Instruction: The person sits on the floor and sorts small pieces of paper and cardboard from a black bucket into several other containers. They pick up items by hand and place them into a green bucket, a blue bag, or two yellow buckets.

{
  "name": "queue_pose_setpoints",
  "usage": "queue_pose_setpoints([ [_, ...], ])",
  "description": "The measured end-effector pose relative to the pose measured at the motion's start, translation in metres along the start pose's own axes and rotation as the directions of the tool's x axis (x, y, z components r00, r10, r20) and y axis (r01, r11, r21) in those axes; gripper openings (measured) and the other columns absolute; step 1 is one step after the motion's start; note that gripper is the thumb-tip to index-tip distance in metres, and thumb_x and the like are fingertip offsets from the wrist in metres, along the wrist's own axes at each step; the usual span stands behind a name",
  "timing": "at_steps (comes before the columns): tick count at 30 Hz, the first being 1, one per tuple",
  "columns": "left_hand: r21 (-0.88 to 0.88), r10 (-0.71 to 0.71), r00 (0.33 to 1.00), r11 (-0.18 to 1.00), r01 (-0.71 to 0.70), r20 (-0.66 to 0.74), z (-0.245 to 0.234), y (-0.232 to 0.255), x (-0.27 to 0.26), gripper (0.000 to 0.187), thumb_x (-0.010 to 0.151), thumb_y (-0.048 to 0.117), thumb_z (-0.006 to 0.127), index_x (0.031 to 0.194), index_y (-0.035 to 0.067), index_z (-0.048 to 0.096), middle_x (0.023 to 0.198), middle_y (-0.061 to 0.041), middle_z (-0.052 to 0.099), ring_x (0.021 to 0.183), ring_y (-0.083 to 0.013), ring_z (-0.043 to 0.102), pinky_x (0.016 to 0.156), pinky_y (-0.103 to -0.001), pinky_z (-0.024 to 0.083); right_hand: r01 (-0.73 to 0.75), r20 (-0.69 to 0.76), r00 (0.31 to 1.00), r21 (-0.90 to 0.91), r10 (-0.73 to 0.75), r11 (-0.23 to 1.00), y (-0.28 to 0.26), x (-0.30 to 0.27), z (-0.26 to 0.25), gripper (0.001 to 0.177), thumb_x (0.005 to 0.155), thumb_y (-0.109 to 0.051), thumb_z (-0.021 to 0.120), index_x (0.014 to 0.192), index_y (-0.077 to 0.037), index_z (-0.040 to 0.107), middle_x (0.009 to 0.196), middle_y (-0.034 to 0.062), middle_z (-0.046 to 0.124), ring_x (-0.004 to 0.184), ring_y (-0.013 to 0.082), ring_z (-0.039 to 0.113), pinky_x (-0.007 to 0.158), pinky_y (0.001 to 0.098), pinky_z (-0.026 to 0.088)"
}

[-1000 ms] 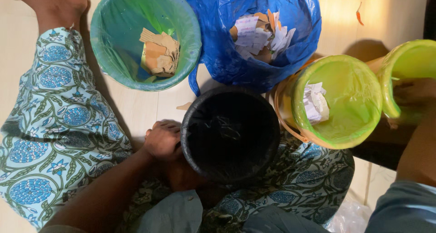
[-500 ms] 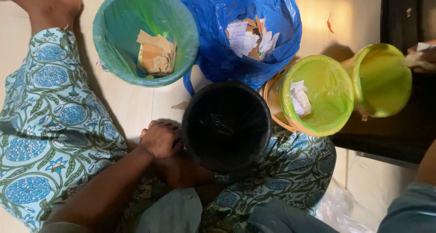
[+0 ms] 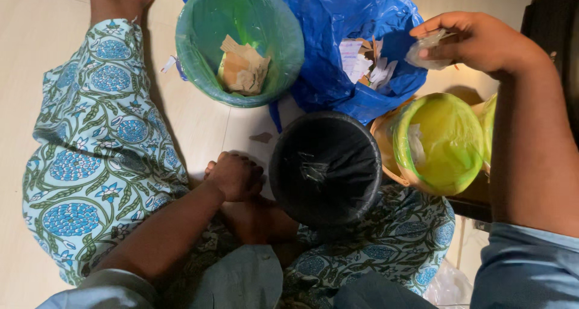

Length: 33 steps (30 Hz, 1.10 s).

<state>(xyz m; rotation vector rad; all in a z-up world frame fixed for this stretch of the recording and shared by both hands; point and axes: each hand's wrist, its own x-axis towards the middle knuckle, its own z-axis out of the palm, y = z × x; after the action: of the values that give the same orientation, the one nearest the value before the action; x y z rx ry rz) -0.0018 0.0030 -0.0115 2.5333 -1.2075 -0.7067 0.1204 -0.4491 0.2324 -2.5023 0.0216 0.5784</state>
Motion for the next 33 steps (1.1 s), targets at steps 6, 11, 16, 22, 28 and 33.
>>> queue_pose_setpoints([
  [6,-0.014,-0.030,1.000,0.999,0.030,0.003,-0.005,0.001,-0.002,0.036,0.091,0.046,0.055,0.090,0.016,0.076,0.096,-0.012,0.074,0.095,-0.0347,0.070,0.078,-0.055,0.052,0.025,0.016,1.000,-0.082,-0.023,0.996,-0.033,0.004,0.011,0.058,0.094,-0.003,0.071,0.150,-0.014,0.060,0.110,0.0113,0.073,0.098,0.0213,0.068,0.084,0.0330,0.055],
  [11,0.020,-0.027,0.998,0.999,0.026,0.049,-0.012,0.005,-0.002,0.036,0.094,0.044,0.053,0.091,0.015,0.076,0.096,-0.012,0.074,0.094,-0.0333,0.071,0.078,-0.055,0.053,0.146,-0.150,0.968,-0.325,-0.203,0.935,-0.071,-0.029,0.011,0.044,0.096,-0.009,0.071,0.139,-0.010,0.064,0.123,0.0137,0.067,0.103,0.0249,0.068,0.079,0.0346,0.055],
  [16,-0.022,-0.025,0.998,0.999,0.027,0.060,-0.019,0.007,-0.003,0.035,0.092,0.043,0.055,0.090,0.015,0.076,0.094,-0.011,0.074,0.093,-0.0343,0.070,0.079,-0.053,0.051,0.356,0.002,0.932,-0.202,-0.364,0.912,-0.091,-0.062,0.049,0.033,0.094,-0.021,0.073,0.126,-0.012,0.072,0.116,0.0083,0.073,0.104,0.0204,0.072,0.087,0.0332,0.058],
  [22,-0.022,-0.043,0.994,0.999,0.045,0.096,-0.018,0.008,-0.002,0.035,0.091,0.044,0.055,0.090,0.015,0.075,0.095,-0.011,0.074,0.093,-0.0330,0.070,0.081,-0.053,0.050,0.398,0.564,0.793,-0.189,-0.233,0.898,-0.067,-0.037,0.199,0.071,0.077,-0.038,0.084,0.139,-0.015,0.059,0.129,0.0153,0.066,0.118,0.0341,0.064,0.098,0.0443,0.051],
  [28,-0.019,-0.037,0.998,0.999,0.038,0.055,-0.013,0.006,-0.001,0.035,0.091,0.043,0.054,0.088,0.016,0.075,0.095,-0.011,0.074,0.094,-0.0333,0.070,0.081,-0.053,0.050,0.462,0.519,0.830,-0.432,-0.205,0.775,-0.026,-0.018,0.297,0.069,0.073,-0.031,0.086,0.136,-0.018,0.060,0.139,0.0207,0.057,0.123,0.0432,0.056,0.101,0.0496,0.047],
  [33,-0.037,-0.004,0.999,0.999,0.002,-0.034,-0.008,0.004,-0.002,0.036,0.090,0.045,0.056,0.089,0.015,0.075,0.095,-0.012,0.074,0.095,-0.0346,0.069,0.081,-0.054,0.050,0.356,0.513,0.853,-0.446,-0.091,0.821,-0.024,-0.008,0.316,0.090,0.068,-0.023,0.089,0.147,-0.017,0.047,0.144,0.0195,0.052,0.126,0.0415,0.056,0.101,0.0492,0.049],
])
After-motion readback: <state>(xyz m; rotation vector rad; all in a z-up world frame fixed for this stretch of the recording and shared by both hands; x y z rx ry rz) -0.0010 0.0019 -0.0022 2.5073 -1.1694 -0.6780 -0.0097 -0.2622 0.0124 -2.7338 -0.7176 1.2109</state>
